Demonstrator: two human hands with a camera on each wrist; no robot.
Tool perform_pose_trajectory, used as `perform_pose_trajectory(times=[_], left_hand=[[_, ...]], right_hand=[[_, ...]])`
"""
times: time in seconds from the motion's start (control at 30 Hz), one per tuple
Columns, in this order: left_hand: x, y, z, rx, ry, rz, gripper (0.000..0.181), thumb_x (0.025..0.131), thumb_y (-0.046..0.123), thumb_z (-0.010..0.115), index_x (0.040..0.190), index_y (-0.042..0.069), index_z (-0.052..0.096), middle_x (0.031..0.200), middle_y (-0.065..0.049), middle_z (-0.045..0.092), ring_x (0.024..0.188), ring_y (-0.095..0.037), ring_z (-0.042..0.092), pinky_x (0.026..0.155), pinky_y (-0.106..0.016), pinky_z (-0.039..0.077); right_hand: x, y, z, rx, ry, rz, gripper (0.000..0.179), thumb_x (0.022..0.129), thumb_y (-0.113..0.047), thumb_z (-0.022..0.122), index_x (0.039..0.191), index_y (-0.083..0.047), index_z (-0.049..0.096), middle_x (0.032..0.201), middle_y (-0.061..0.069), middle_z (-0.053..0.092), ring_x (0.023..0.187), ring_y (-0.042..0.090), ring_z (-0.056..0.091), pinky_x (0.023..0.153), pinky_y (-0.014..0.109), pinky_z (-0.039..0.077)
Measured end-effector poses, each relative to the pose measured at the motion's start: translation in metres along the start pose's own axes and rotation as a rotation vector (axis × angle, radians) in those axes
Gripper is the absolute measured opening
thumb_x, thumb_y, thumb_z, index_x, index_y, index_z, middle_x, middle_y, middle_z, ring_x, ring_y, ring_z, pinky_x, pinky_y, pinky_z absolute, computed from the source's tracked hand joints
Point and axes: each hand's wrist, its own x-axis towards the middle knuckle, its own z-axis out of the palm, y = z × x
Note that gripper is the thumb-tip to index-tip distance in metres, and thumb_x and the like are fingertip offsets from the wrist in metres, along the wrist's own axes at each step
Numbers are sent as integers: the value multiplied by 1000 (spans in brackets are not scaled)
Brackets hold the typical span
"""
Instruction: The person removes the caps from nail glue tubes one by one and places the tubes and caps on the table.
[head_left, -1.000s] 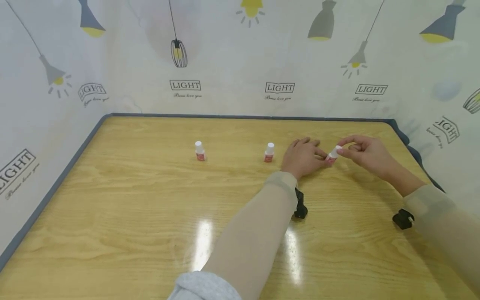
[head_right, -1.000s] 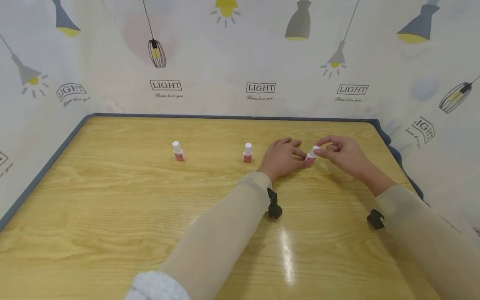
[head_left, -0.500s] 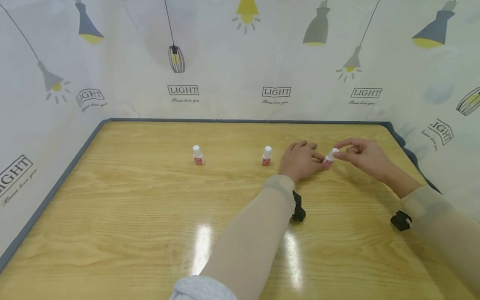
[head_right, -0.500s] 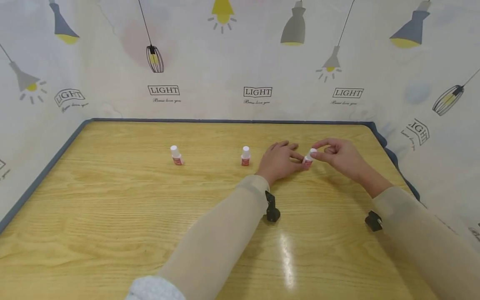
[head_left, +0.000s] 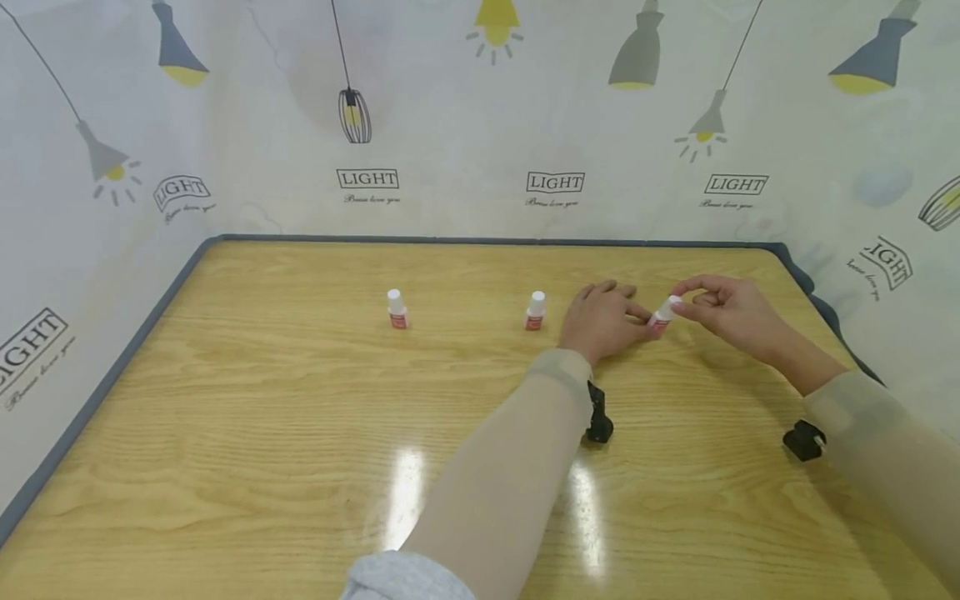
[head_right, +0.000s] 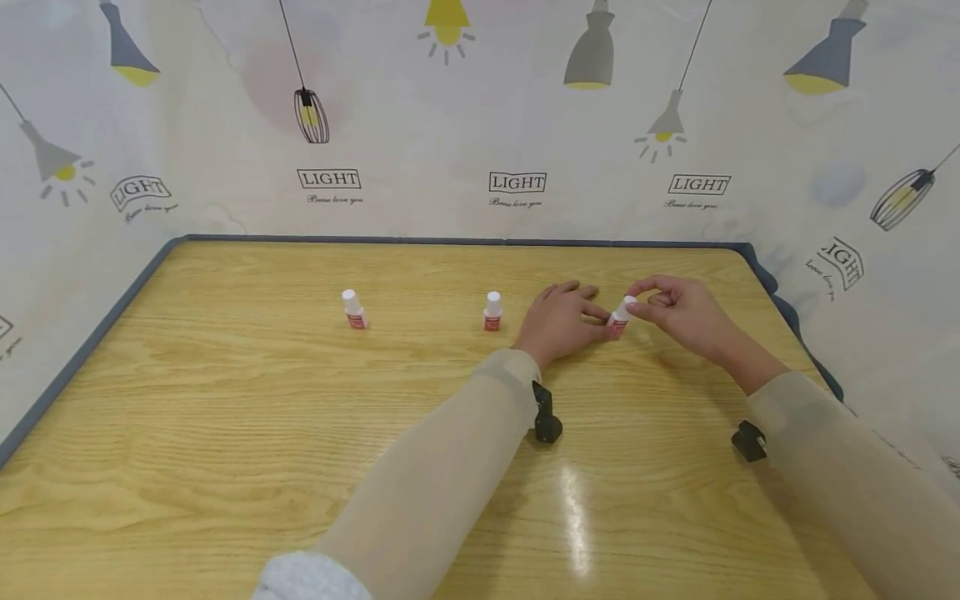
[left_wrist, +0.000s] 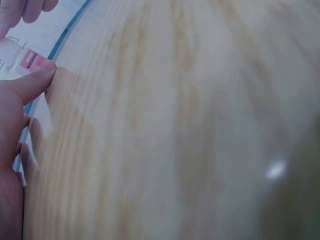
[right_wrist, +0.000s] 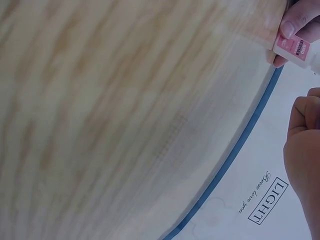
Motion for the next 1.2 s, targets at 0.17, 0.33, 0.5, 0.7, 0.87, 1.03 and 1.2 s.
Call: perform_pose_trajectory(times=[0.17,0.33,0.5,0.7,0.87,1.03,1.2], left_hand=[[0,1,0,-7,-5,3,40,97,74,59,132,57,69,169,20,41,164,-11,26,137,-33,16],[1,0,-1,-9,-6,9,40,98,73,58,134,57,67,169,20,41,164,-12,26,137,-34,16],[0,0,-1,-8,-12,10,40,99,72,58,134,57,67,170,20,40,165,-12,26,138,-35,16],[2,-1,1,1,-26,0,39,98,71,59,134,58,66,170,22,38,165,-11,24,138,-36,15],[1,0,1,1,-26,-4,39,97,71,60,134,58,67,170,22,38,165,-11,24,138,-36,15],[-1,1,-2,-4,-36,-2,40,97,72,60,134,58,66,170,23,37,165,-10,23,138,-35,13],[0,0,-1,-3,-32,1,40,97,73,60,133,59,67,170,22,37,165,-10,23,138,-35,13]], right_hand=[[-2,0,-1,12,-16,-14,41,106,-37,67,135,-6,65,56,-9,33,48,7,25,44,34,31],[-4,-3,-2,13,-19,-29,42,107,-35,66,136,-5,64,56,-8,36,48,8,27,43,34,31],[-4,-3,-3,16,-27,-38,43,108,-34,65,138,-4,64,55,-8,38,47,9,28,41,34,31],[-3,1,-4,7,-43,-40,41,109,-34,64,138,-6,64,54,-6,39,46,9,29,41,35,32],[-2,0,-4,21,-31,-15,43,106,-36,68,138,-8,65,53,-8,36,46,9,27,41,35,31],[-1,0,-4,30,-16,49,48,101,-46,73,134,-12,65,53,-10,32,47,8,26,43,36,30],[-1,2,-3,9,-5,65,48,99,-50,75,128,-14,66,54,-11,31,48,9,25,45,37,32]])
